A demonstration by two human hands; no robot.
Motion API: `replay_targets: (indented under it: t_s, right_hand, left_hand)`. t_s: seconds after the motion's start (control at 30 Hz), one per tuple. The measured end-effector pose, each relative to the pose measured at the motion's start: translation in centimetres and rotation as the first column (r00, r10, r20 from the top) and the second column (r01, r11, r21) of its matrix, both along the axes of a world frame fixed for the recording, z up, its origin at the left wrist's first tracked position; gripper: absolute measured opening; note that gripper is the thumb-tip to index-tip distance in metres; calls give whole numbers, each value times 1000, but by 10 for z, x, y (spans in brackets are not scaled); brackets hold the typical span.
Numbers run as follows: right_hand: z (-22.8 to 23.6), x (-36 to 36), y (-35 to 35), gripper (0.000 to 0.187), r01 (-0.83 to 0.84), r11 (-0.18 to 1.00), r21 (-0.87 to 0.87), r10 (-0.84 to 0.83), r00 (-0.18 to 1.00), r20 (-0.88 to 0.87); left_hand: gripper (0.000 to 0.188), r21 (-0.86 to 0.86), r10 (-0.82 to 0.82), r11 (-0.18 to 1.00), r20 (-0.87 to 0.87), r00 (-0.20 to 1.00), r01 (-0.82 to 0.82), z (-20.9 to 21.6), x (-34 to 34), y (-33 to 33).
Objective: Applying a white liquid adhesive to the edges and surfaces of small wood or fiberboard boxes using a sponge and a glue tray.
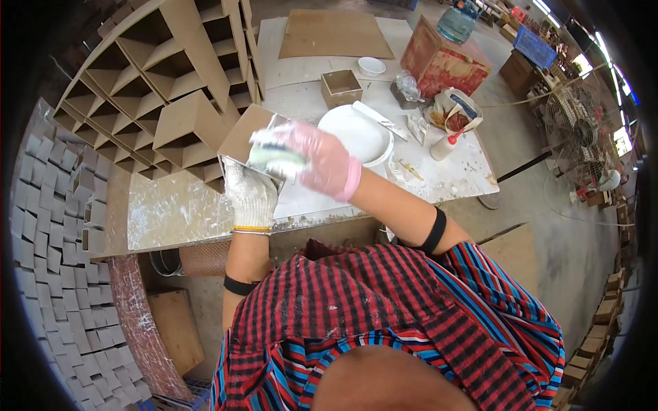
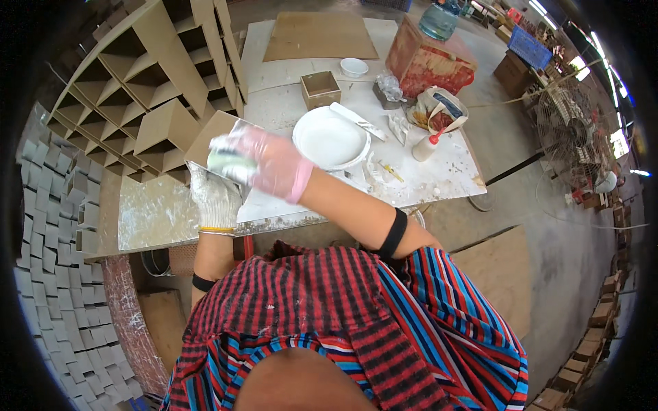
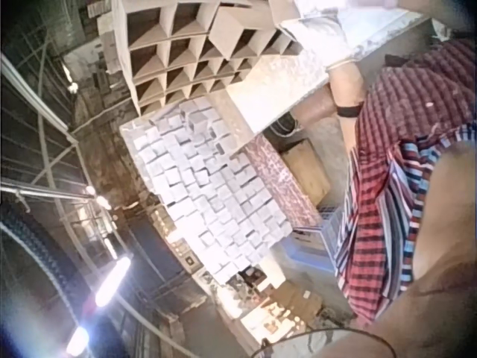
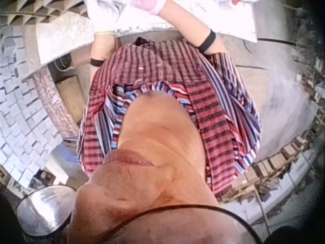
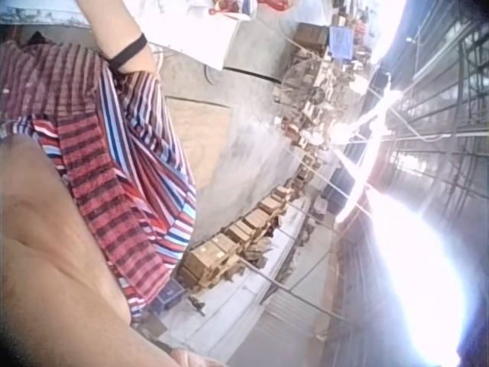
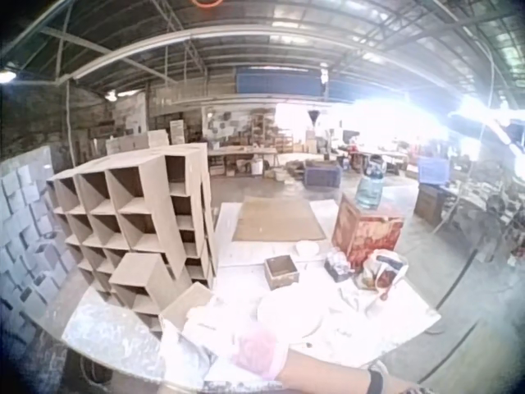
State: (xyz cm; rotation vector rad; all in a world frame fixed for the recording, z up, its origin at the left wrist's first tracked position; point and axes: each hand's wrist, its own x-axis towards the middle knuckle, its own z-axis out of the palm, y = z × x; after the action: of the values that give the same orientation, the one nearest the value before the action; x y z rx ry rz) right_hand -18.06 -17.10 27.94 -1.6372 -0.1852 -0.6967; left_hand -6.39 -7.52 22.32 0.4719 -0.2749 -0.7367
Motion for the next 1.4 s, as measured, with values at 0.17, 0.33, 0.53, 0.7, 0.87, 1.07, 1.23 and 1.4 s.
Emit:
replay_targets:
  t_s: [0.17,0.33,0.53,0.7,0.87,1.07,1.23,1.4]
  right_hand:
    - [1,-10,-8,51,313,624,-716,-315,939,136]
    - [6,-9,2,38,461,469,-753,-196,886,420]
    - [6,-7,-13,29,380,678,-629,-290,925,247]
    - [2,-13,-6,31,380,709,-594,-386,914,124]
    - [9,1,-33,28,389,759,-522,-409,909,82]
    - [2,-9,-19,30,339,679,-651,-253,941,227]
    - [5,-4,-44,28,386,720,-576,-411,907,94]
    - [5,-10,-42,30,385,554,-738,-307,918,249]
  left_hand:
    - [52,65,175,983,-51,983,-171,18,-14,3]
    - [50,61,86,995,-49,995,-83,18,-13,7]
    - [53,145,15,989,-145,989,6,29,-19,14]
    - [46,58,1,998,-75,997,3,18,-11,12]
    - [56,131,40,991,-63,997,-31,25,-19,17]
    - [56,93,-25,995,-118,993,36,19,-15,16]
    - [55,135,2,991,-171,985,21,35,-24,19]
    - [51,89,-189,975,-163,968,205,12,-1,28]
